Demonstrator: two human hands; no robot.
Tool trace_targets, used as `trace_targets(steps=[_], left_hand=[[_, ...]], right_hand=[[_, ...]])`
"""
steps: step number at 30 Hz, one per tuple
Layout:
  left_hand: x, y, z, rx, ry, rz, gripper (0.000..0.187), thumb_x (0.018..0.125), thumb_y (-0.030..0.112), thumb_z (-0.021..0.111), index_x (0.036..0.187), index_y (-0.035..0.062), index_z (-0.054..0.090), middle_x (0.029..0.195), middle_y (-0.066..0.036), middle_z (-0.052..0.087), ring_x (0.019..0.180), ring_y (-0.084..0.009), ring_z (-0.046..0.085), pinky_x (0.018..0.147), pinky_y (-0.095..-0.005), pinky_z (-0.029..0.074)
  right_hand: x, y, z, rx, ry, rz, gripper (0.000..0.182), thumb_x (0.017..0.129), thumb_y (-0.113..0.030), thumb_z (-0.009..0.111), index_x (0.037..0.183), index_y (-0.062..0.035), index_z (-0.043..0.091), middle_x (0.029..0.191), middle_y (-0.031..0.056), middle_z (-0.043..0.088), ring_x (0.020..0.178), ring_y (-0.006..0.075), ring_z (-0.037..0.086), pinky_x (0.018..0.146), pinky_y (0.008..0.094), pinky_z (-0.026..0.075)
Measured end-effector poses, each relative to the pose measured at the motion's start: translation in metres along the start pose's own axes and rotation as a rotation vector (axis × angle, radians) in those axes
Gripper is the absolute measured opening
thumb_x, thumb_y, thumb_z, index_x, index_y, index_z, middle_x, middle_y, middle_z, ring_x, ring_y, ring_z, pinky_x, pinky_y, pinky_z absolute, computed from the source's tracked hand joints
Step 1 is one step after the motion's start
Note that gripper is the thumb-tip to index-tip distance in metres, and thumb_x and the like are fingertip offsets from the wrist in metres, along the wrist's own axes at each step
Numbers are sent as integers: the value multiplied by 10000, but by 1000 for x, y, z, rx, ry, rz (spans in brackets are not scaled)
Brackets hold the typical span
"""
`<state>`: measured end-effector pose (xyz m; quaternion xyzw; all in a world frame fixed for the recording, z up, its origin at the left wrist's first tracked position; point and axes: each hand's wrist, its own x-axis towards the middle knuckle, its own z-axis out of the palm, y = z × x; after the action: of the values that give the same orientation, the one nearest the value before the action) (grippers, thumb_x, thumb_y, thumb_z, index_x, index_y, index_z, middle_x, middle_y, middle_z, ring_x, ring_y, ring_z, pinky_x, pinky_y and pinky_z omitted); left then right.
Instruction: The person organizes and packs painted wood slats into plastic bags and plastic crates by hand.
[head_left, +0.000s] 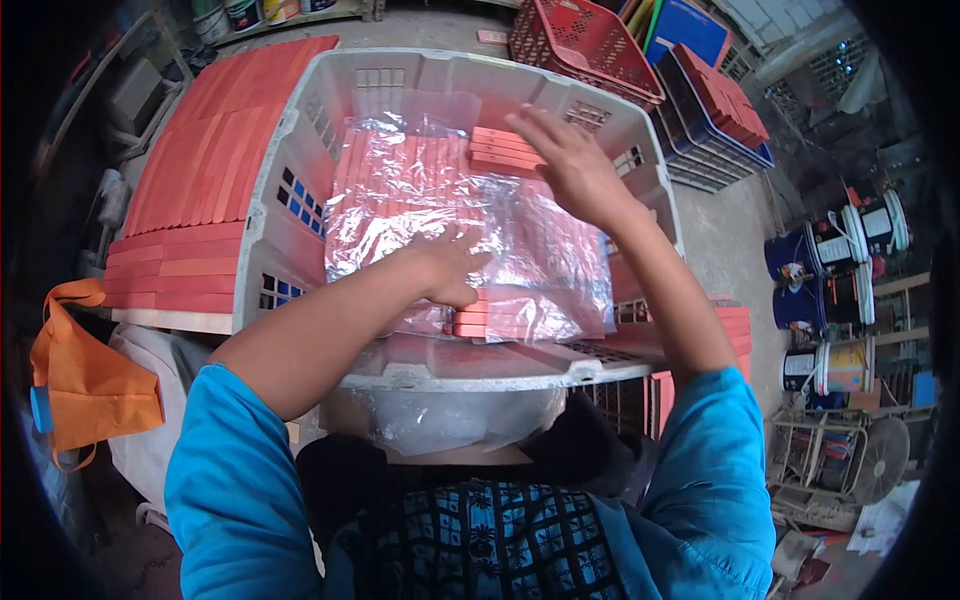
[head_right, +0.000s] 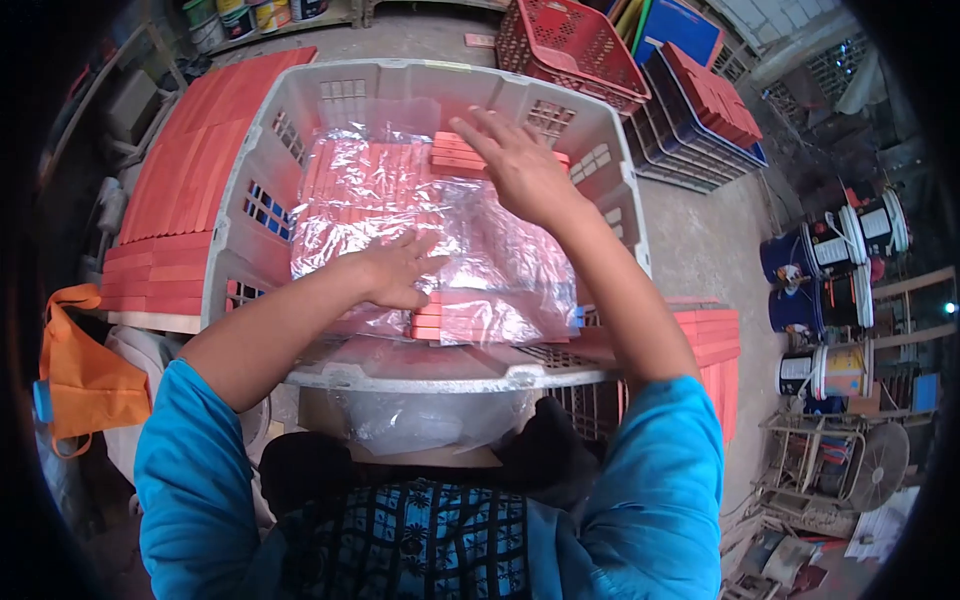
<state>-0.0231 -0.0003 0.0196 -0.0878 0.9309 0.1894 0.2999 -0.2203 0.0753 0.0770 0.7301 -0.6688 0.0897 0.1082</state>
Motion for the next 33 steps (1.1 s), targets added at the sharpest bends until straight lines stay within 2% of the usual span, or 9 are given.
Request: trace_targets(steps=[5, 10, 12, 15, 17, 20, 28, 32, 33], left_hand=[[-5, -4, -3, -29, 146, 115, 662, 836, 359, 506, 1420, 126, 300, 1504, -160, 163, 1382, -339, 175, 1082, -555, 202], [8, -19, 4, -13, 502, 303, 533, 793, 241, 527, 1277, 22, 480, 1382, -214, 391, 1308, -345, 336, 1079, -439, 274], [2, -14, -14, -30, 456, 326, 541, 749, 181, 533, 1259, 5, 491, 1299, -232, 475, 1252, -372, 403, 1055, -428, 306], [2, -26, -15, 39, 599, 256, 539, 760, 170, 522, 1271, -1, 486, 1378, -224, 395, 1295, -361, 353, 1080, -412, 269], [2, -38, -20, 52, 659, 227, 520, 775, 147, 519, 1273, 4, 487, 1388, -215, 387, 1300, -358, 347, 1084, -411, 262], [-11, -43, -22, 110, 739, 189, 478, 806, 115, 504, 1271, 10, 490, 1389, -196, 394, 1301, -348, 351, 1083, -408, 262], [-61, 19, -26, -90, 1112, 338, 396, 869, 103, 497, 1257, 20, 513, 1360, -170, 446, 1270, -321, 410, 1054, -375, 301], [-88, 98, 19, -605, 1245, 417, 373, 867, 113, 510, 1215, -19, 540, 1201, -131, 571, 1090, -225, 540, 971, -346, 389], [-87, 110, 39, -707, 1224, 452, 367, 862, 121, 516, 1195, -30, 553, 1154, -126, 595, 1055, -208, 553, 948, -338, 409]], right_hand=[[-139, -18, -102, 15, 363, 154, 477, 739, 57, 592, 1203, -49, 552, 1174, 146, 572, 1092, 328, 531, 952, 397, 393], [-366, -27, -126, -163, 317, 847, 414, 823, 18, 547, 1231, -50, 525, 1159, 171, 569, 1085, 322, 547, 914, 382, 437], [-459, -58, -137, -253, 292, 1185, 435, 831, -17, 534, 1261, -57, 490, 1162, 187, 554, 1057, 342, 551, 891, 391, 449], [-594, -120, -129, -399, 78, 1704, 536, 795, -106, 585, 1301, -49, 420, 1166, 244, 534, 1033, 390, 549, 898, 444, 440], [-666, -166, -106, -382, 2, 1840, 553, 767, -213, 641, 1263, -27, 480, 1075, 301, 576, 1009, 405, 580, 848, 435, 471], [-681, -218, -82, -180, -19, 2207, 616, 762, -471, 634, 1156, -2, 572, 1076, 266, 597, 1022, 384, 577, 891, 432, 456], [-658, -226, -76, -131, 98, 2324, 398, 740, -320, 657, 994, -19, 596, 964, 235, 631, 924, 379, 611, 816, 459, 482], [-626, -216, -88, 90, 547, 2111, 371, 797, -301, 622, 1009, 1, 578, 787, 140, 650, 694, 205, 643, 601, 342, 498], [-610, -211, -86, 118, 670, 1982, 321, 844, -264, 595, 1023, 1, 574, 747, 143, 641, 720, 247, 637, 652, 352, 477]])
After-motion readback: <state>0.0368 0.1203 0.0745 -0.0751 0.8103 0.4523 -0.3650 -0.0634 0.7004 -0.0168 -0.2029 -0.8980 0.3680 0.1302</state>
